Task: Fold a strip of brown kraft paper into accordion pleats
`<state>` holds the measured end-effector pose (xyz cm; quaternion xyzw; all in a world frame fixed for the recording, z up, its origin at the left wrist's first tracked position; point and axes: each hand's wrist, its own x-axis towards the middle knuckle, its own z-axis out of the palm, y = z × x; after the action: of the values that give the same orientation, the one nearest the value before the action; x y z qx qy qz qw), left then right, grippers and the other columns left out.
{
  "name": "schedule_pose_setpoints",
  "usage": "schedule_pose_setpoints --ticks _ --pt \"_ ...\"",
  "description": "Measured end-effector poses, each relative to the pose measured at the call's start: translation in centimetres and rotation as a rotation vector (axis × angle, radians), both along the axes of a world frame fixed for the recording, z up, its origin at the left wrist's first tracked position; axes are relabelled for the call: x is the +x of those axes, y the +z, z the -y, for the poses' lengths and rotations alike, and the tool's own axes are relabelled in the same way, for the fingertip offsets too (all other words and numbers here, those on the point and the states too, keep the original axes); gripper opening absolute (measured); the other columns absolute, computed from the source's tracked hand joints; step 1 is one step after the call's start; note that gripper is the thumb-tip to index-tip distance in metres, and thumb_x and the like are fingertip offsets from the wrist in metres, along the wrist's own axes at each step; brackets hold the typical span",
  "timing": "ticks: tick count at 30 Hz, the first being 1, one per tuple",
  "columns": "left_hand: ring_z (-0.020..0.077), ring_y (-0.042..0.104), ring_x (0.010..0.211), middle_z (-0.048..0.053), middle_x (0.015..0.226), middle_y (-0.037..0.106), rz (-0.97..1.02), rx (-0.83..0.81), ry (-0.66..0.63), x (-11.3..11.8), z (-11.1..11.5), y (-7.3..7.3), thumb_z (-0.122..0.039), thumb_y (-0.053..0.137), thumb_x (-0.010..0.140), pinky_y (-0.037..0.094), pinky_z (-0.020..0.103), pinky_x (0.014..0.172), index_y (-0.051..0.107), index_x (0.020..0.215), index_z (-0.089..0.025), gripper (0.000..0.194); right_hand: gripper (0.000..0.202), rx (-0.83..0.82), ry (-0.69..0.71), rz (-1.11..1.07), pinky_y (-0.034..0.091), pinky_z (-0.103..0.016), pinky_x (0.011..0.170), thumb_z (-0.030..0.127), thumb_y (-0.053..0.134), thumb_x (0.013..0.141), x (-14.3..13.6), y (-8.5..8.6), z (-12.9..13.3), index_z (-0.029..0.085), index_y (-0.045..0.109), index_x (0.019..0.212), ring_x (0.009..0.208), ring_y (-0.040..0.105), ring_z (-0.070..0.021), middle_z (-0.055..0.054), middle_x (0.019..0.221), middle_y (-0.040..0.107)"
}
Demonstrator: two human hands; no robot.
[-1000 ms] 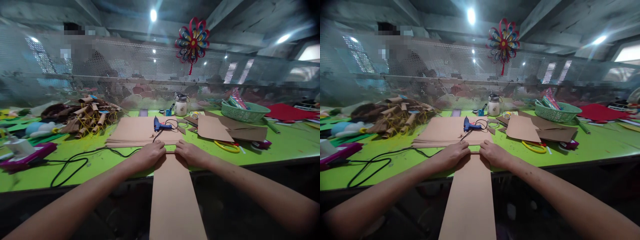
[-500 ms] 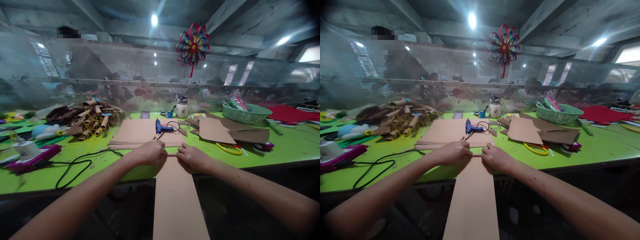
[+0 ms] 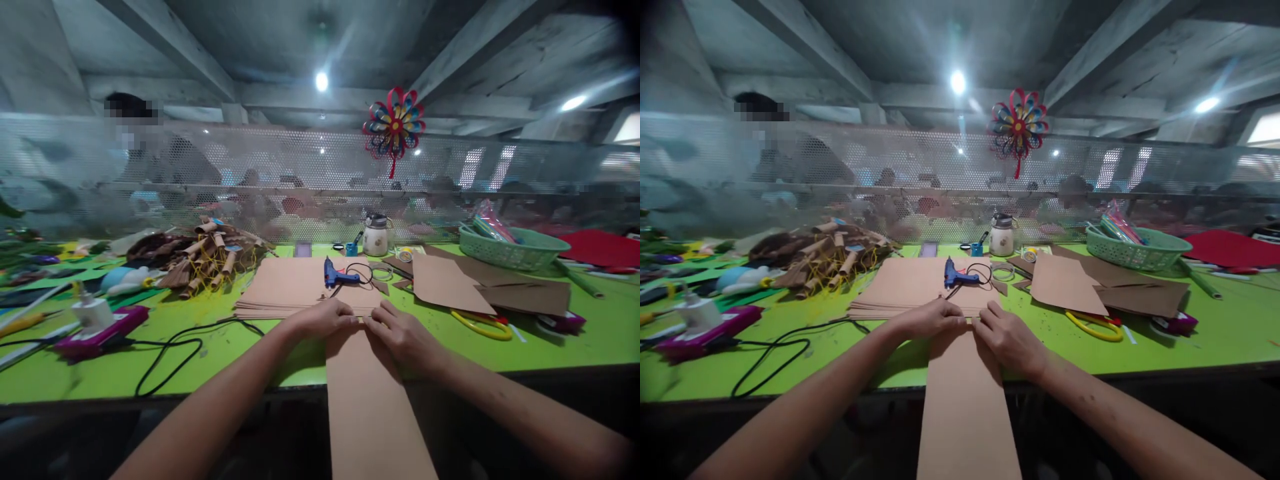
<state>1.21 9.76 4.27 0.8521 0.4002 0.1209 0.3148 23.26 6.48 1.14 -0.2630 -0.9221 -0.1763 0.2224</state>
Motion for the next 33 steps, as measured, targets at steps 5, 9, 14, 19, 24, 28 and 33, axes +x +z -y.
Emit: schedule_pose_setpoints --ticks 5,9,14,19,24,28,33 --pt "0.0104 0.04 0.061 -0.002 0.067 0.048 0.058 -0.053 0.029 -0.1 -0.3 0.0 -0.046 0.05 0.083 0.03 0.021 0.053 0.059 0.078 -0.014 0.034 0.017 -0.209 -0.001 -0.29 0.045 -0.04 0.079 0.022 0.051 0.09 -0.3 1.0 -0.2 0.018 0.063 0.101 0.09 0.05 -0.0234 -0.011 0.096 0.057" --pt "0.0102 0.04 0.061 -0.002 0.067 0.048 0.039 -0.027 0.007 0.0 -0.1 0.4 -0.044 0.05 0.084 0.03 0.021 0.053 0.059 0.078 -0.014 0.032 0.027 -0.543 -0.106 -0.424 0.044 -0.033 0.07 0.035 0.046 0.092 -0.2 1.8 -1.0 0.016 0.064 0.085 0.078 0.055 -0.02 -0.008 0.085 0.062" --pt "0.0098 0.041 0.063 -0.002 0.068 0.05 0.132 -0.071 -0.024 -0.1 0.0 0.3 -0.042 0.052 0.083 0.032 0.02 0.056 0.061 0.08 -0.011 0.031 0.049 -1.034 0.004 -0.449 0.033 -0.024 0.052 0.05 0.044 0.091 -0.2 1.4 -2.1 0.017 0.048 0.055 0.049 0.044 -0.0106 0.001 0.05 0.049" --pt "0.0097 0.042 0.063 -0.001 0.07 0.052 0.175 -0.105 -0.062 -0.2 -0.3 0.1 -0.046 0.055 0.082 0.032 0.02 0.055 0.064 0.084 -0.011 0.036 0.043 -1.237 -0.005 -0.731 0.025 -0.021 0.046 0.053 0.062 0.078 -0.2 0.6 -2.0 0.015 0.053 0.062 0.045 0.035 -0.0069 0.005 0.05 0.042" --pt "0.0095 0.039 0.061 -0.002 0.066 0.049 0.198 -0.15 -0.057 -0.7 -0.6 0.4 -0.048 0.057 0.08 0.03 0.02 0.055 0.065 0.08 -0.011 0.038 0.039 -1.186 -0.029 -0.847 0.022 -0.021 0.045 0.049 0.067 0.073 0.0 0.5 -1.8 0.013 0.057 0.063 0.046 0.031 -0.0064 0.005 0.049 0.041" --pt "0.0098 0.04 0.061 -0.002 0.065 0.051 0.213 -0.149 -0.079 -1.0 -0.6 0.7 -0.048 0.058 0.08 0.031 0.021 0.056 0.065 0.076 -0.01 0.039 0.039 -1.15 -0.046 -0.849 0.021 -0.022 0.043 0.051 0.067 0.073 0.3 0.0 -1.9 0.014 0.059 0.062 0.042 0.031 -0.0064 0.005 0.047 0.041" --pt "0.0105 0.044 0.064 -0.001 0.068 0.054 0.182 -0.087 -0.116 -0.9 -0.6 0.4 -0.044 0.054 0.083 0.034 0.02 0.059 0.063 0.077 -0.01 0.035 0.04 -1.135 -0.031 -0.754 0.025 -0.023 0.044 0.051 0.063 0.077 0.5 0.1 -2.0 0.014 0.058 0.063 0.044 0.036 -0.0078 0.003 0.048 0.044"
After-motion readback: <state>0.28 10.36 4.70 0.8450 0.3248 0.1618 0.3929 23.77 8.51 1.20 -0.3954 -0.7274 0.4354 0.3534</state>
